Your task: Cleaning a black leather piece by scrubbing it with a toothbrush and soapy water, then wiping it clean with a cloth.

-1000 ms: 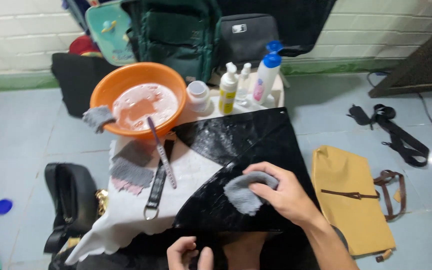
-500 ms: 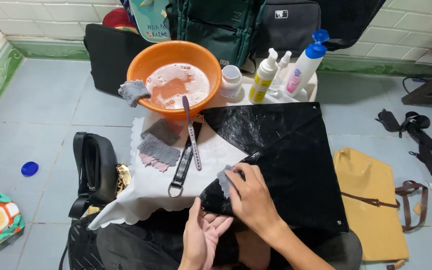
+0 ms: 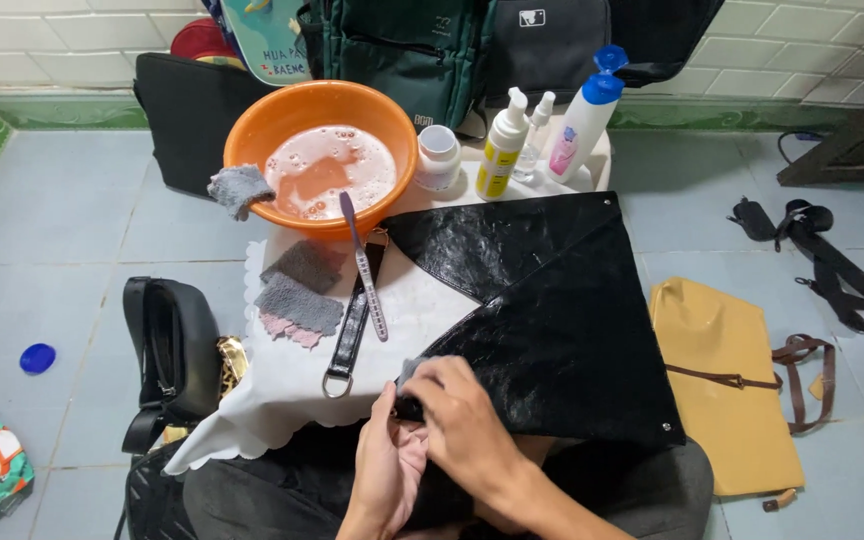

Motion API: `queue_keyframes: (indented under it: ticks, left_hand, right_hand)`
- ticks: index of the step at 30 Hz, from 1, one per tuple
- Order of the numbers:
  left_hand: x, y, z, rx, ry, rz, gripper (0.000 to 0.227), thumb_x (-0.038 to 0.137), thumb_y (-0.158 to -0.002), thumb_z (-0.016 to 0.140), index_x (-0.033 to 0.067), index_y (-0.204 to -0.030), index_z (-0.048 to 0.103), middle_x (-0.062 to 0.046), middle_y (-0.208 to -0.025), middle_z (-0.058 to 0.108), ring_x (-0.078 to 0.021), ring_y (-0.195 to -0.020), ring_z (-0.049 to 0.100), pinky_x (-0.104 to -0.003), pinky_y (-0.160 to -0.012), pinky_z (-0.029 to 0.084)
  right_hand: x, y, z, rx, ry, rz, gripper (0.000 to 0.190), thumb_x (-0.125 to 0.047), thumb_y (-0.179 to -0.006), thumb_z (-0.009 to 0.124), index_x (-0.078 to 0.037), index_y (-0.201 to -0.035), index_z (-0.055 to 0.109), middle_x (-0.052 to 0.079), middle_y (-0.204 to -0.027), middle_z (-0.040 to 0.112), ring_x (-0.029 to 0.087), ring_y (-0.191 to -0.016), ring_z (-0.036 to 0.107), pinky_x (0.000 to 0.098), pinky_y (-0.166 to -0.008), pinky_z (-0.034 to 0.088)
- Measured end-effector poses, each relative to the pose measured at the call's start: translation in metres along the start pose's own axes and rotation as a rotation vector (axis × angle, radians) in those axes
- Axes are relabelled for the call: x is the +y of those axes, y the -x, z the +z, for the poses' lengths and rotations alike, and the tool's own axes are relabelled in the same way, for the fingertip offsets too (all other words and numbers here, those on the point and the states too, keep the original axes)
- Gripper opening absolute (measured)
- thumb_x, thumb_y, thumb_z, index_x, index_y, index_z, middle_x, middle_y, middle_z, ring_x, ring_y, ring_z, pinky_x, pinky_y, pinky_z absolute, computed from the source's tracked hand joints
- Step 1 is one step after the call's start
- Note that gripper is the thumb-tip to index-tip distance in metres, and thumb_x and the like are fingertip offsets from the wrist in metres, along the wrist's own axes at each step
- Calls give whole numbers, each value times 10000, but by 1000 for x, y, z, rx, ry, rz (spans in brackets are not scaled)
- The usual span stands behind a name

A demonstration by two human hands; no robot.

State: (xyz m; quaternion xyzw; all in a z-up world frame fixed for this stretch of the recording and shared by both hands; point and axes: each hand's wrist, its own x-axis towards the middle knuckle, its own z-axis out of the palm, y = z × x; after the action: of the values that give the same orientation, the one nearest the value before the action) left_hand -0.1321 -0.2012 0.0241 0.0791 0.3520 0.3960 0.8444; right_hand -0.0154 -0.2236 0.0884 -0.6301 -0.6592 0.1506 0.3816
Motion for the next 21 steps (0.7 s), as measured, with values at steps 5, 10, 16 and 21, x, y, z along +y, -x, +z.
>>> queue_keyframes:
  ticks: [5, 10, 16, 21]
  left_hand:
    - [7, 12, 21, 70, 65, -35, 400, 243, -1082, 436, -117, -1191, 573, -229, -1159, 604, -240, -1047, 565, -379, -973, 470]
    - [4, 14, 28, 65, 140, -63, 473, 280, -1045, 432, -105, -1294, 550, -277, -1240, 644, -337, -1072, 618, -463, -965, 506]
    - [1, 27, 62, 180, 243, -191, 598, 313, -1033, 369, -164, -1377, 476, -339, -1307, 560, -434, -1185, 542, -556, -1130, 417]
    - [-6, 17, 54, 120, 210, -189, 660, 435, -1047, 356, -112, -1368, 537, -277, -1311, 610, -376, -1178, 581, -515, -1076, 454]
  right_hand:
    - [-11, 9, -14, -45, -130, -23, 291, 3, -727, 753, -44, -1014, 728, 65, -1041, 651, 208, -886, 577, 287, -775, 529]
    - [5, 4, -72, -126, -495, 337, 282, 78, -756, 613, -24, -909, 827, 54, -934, 778, 140, -678, 691, 240, -601, 561]
    - [72, -20, -52, 229, 48, 161, 225, 35, -852, 638, -13, -1038, 754, 76, -1075, 682, 199, -821, 700, 284, -743, 575]
    - [51, -7, -33, 106, 89, 64, 263, 44, -849, 610, -26, -1074, 727, 75, -1034, 636, 236, -888, 598, 313, -804, 515]
